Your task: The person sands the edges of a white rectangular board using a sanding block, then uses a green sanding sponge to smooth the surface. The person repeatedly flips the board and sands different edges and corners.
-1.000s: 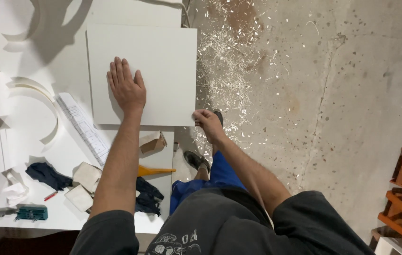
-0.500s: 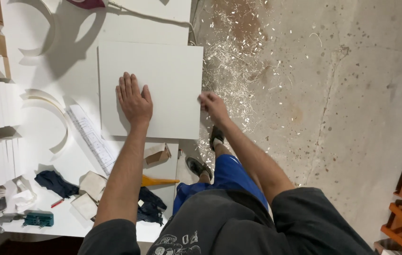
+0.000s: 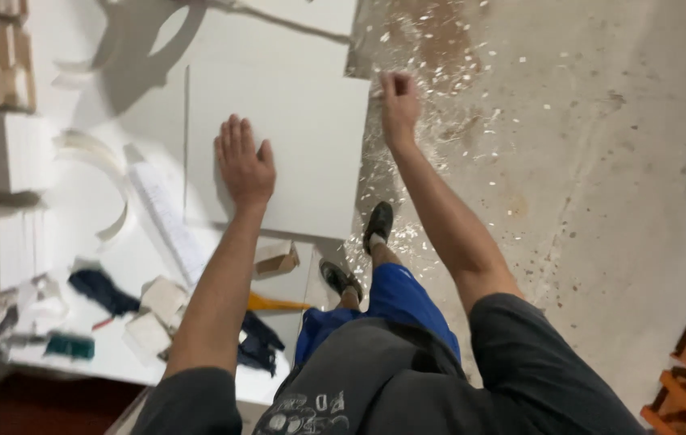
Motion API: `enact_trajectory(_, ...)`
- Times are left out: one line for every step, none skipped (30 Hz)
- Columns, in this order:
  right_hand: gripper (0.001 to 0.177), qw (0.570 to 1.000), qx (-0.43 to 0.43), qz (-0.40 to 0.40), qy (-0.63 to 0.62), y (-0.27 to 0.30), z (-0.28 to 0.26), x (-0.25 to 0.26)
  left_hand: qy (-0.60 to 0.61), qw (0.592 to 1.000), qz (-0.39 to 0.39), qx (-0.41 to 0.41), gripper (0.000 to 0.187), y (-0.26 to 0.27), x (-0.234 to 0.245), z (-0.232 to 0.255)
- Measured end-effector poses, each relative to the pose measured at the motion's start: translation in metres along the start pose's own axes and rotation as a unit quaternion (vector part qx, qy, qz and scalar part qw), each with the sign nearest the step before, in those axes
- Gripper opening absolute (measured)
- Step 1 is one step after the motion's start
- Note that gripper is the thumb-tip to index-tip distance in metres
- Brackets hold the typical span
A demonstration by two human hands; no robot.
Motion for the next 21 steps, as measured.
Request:
enact_trajectory(0.013, 0.985, 0.113, 0.000, 0.132, 0.032, -0.039, -0.019, 0.010, 0.999, 0.029, -0.023, 0.048, -0.002, 0.002, 0.001)
enact_trajectory(0.014, 0.940, 0.224, -0.003, 0.259, 0.068, -0.076, -0.040, 0.020, 0.997, 0.057, -0.046, 0.045, 0.000, 0.003, 0.001)
enact_trajectory(0.014, 0.942, 0.215, -0.015, 0.256, 0.105, -0.058, -0.053, 0.012, 0.998, 0.052, -0.033, 0.045, 0.006, 0.009, 0.000)
enact_trajectory(0.012, 0.921, 0.192, -0.203, 0.272, 0.139, -0.039, -0.081, 0.009, 0.999, 0.027, -0.019, 0.047, 0.003, 0.009, 0.003)
enact_trajectory(0.018, 0.866, 0.164, -0.384, 0.276, 0.182, -0.020, -0.107, 0.005, 1.000, 0.002, -0.005, 0.049, 0.001, 0.010, 0.007)
enact_trajectory(0.018, 0.865, 0.162, -0.386, 0.276, 0.209, -0.027, -0.127, 0.005, 1.000, 0.001, -0.003, 0.049, 0.001, 0.009, 0.005)
enact_trajectory(0.040, 0.761, 0.125, -0.473, 0.425, 0.244, -0.019, -0.156, -0.003, 1.000, 0.005, -0.006, 0.049, 0.002, 0.009, 0.004)
enact_trajectory(0.066, 0.623, 0.085, -0.542, 0.558, 0.278, -0.012, -0.176, -0.010, 1.000, 0.010, -0.009, 0.048, 0.001, 0.009, 0.005)
enact_trajectory(0.066, 0.621, 0.085, -0.544, 0.558, 0.283, 0.006, -0.176, -0.010, 1.000, 0.011, -0.006, 0.048, 0.001, 0.009, 0.006)
enact_trajectory(0.077, 0.609, 0.165, -0.519, 0.577, 0.291, 0.018, -0.179, -0.018, 1.000, 0.007, -0.003, 0.049, 0.001, 0.008, 0.006)
enact_trajectory(0.088, 0.592, 0.243, -0.490, 0.592, 0.299, 0.031, -0.182, -0.025, 1.000, 0.004, 0.000, 0.049, 0.001, 0.007, 0.006)
enact_trajectory(0.088, 0.592, 0.242, -0.490, 0.592, 0.301, 0.040, -0.188, -0.025, 1.000, 0.003, -0.001, 0.049, 0.002, 0.008, 0.005)
enact_trajectory(0.088, 0.562, 0.265, -0.467, 0.629, 0.302, 0.049, -0.194, -0.021, 1.000, -0.016, 0.006, 0.050, 0.002, 0.007, 0.004)
enact_trajectory(0.088, 0.530, 0.288, -0.441, 0.665, 0.302, 0.058, -0.199, -0.017, 0.999, -0.035, 0.011, 0.052, 0.001, 0.005, 0.005)
enact_trajectory(0.088, 0.530, 0.287, -0.439, 0.666, 0.301, 0.062, -0.203, -0.016, 0.999, -0.034, 0.009, 0.052, -0.001, 0.005, 0.006)
enact_trajectory(0.061, 0.541, 0.314, -0.425, 0.654, 0.303, 0.063, -0.208, -0.013, 0.999, -0.030, 0.008, 0.051, 0.001, 0.006, 0.005)
enact_trajectory(0.038, 0.551, 0.341, -0.411, 0.641, 0.305, 0.064, -0.212, -0.009, 1.000, -0.027, 0.008, 0.051, 0.001, 0.008, 0.005)
enact_trajectory(0.038, 0.551, 0.341, -0.410, 0.643, 0.304, 0.072, -0.212, -0.008, 1.000, -0.026, 0.006, 0.051, 0.001, 0.007, 0.004)
enact_trajectory(0.019, 0.544, 0.366, -0.414, 0.631, 0.306, 0.078, -0.213, -0.012, 0.999, -0.032, 0.009, 0.052, 0.001, 0.005, 0.004)
enact_trajectory(0.006, 0.537, 0.390, -0.419, 0.620, 0.309, 0.084, -0.214, -0.016, 0.999, -0.038, 0.011, 0.054, 0.002, 0.003, 0.003)
enact_trajectory(0.006, 0.537, 0.389, -0.418, 0.621, 0.312, 0.083, -0.213, -0.015, 0.999, -0.037, 0.010, 0.054, 0.002, 0.001, 0.001)
Point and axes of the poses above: each hand's wrist, its own y-axis away from the middle knuckle, its own x-axis out of the back of the hand, z = x × y, the point moved 6 cm from there along -y, towards the middle knuckle, and after that the axes turned 13 degrees about -z, right-handed, at the moved point
